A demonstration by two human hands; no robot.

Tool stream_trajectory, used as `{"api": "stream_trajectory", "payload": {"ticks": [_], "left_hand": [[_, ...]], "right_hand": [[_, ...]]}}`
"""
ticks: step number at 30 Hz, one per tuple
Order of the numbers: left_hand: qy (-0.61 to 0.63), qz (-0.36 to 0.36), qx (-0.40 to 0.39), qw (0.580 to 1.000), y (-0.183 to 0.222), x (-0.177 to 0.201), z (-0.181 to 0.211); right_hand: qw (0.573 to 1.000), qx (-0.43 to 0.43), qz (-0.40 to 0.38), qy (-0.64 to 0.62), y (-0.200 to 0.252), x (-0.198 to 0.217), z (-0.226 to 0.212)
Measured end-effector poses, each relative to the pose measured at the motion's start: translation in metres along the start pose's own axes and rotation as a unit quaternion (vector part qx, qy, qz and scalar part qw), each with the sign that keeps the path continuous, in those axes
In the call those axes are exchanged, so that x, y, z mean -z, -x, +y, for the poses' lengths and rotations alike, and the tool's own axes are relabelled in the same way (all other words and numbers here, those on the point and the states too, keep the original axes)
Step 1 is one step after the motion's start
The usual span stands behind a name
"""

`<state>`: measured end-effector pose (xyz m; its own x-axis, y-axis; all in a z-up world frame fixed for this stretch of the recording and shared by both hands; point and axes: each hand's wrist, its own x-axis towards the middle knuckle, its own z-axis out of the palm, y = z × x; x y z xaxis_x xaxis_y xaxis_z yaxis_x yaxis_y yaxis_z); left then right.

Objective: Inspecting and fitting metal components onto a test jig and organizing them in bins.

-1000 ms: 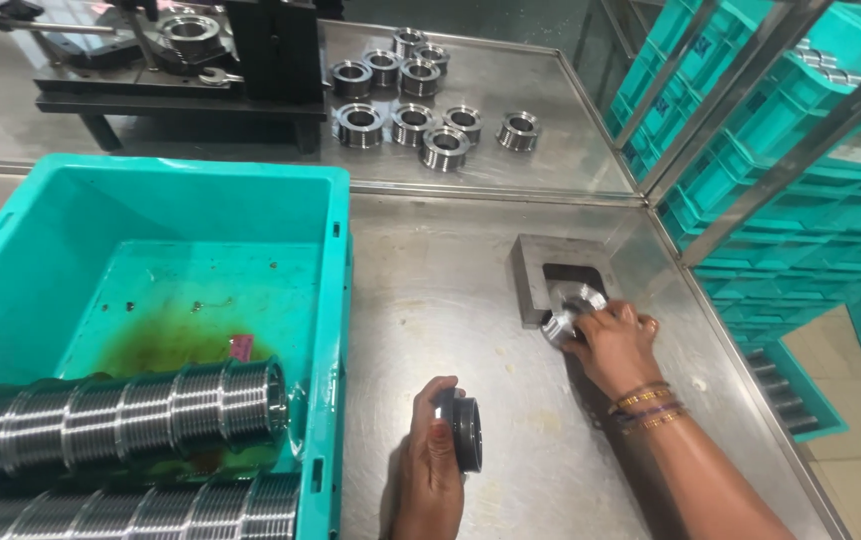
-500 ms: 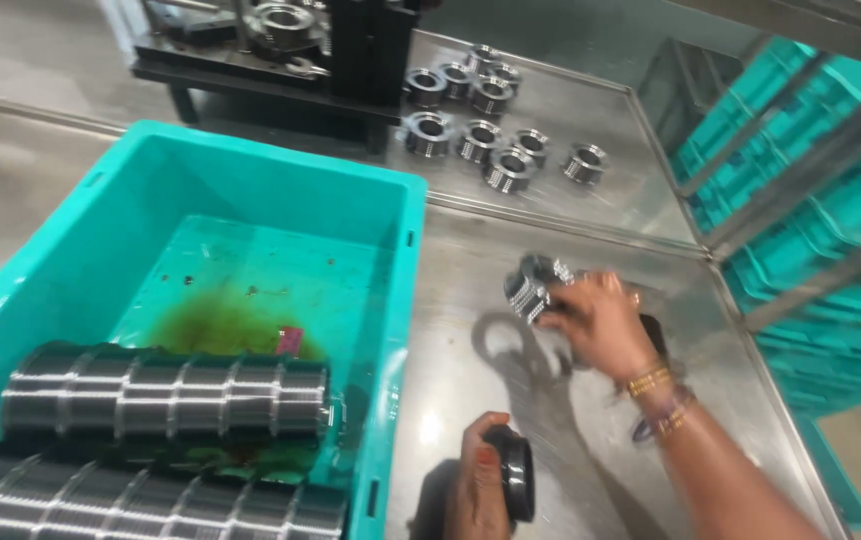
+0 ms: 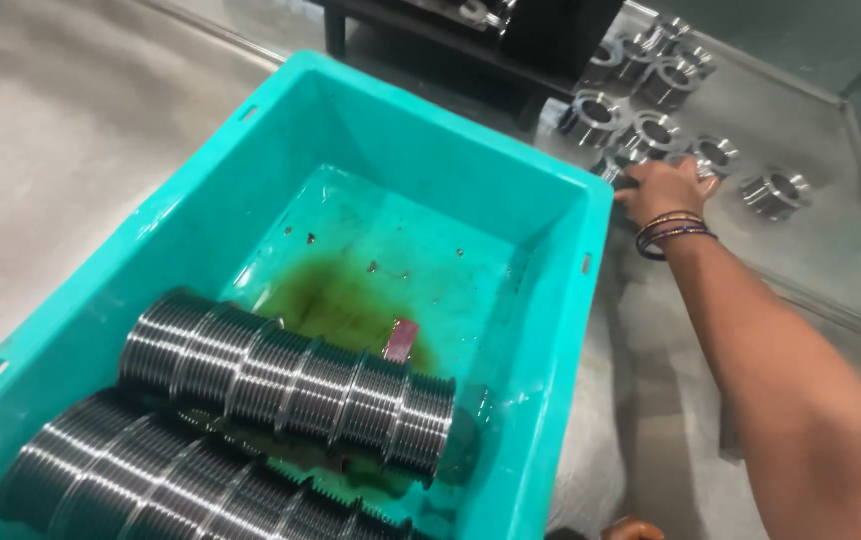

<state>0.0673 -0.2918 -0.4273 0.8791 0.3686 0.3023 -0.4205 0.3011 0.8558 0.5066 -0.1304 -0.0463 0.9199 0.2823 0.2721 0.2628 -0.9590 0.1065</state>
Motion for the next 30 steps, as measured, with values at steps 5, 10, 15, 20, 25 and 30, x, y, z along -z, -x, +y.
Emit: {"api": "stream_trajectory", "payload": {"ticks": [5, 10, 15, 20, 25, 30], "left_hand": [[0.0, -0.044, 0.111, 0.993, 0.008, -0.017, 0.001], [0.106, -0.094, 0.211, 0.967, 0.007, -0.01, 0.04], [-0.025, 0.007, 0.24, 0.971, -0.113, 0.048, 0.34], [-0.039, -0.037, 0.22, 0.974, -0.147, 0.068, 0.395], [-0.034, -0.043, 0.199, 0.978, -0.161, 0.07, 0.423], [-0.019, -0.053, 0.139, 0.989, -0.164, 0.075, 0.427]], "right_hand": [[0.989, 0.04, 0.113, -0.085, 0.022, 0.056, -0.041], [0.903, 0.192, 0.006, -0.383, 0.108, 0.225, -0.131], [0.842, 0.414, -0.299, -0.174, 0.192, 0.281, -0.228], [0.811, 0.514, -0.278, -0.026, 0.212, 0.256, -0.273], [0.81, 0.545, -0.209, -0.055, 0.215, 0.254, -0.27], [0.818, 0.547, -0.154, -0.086, 0.208, 0.27, -0.249]]}}
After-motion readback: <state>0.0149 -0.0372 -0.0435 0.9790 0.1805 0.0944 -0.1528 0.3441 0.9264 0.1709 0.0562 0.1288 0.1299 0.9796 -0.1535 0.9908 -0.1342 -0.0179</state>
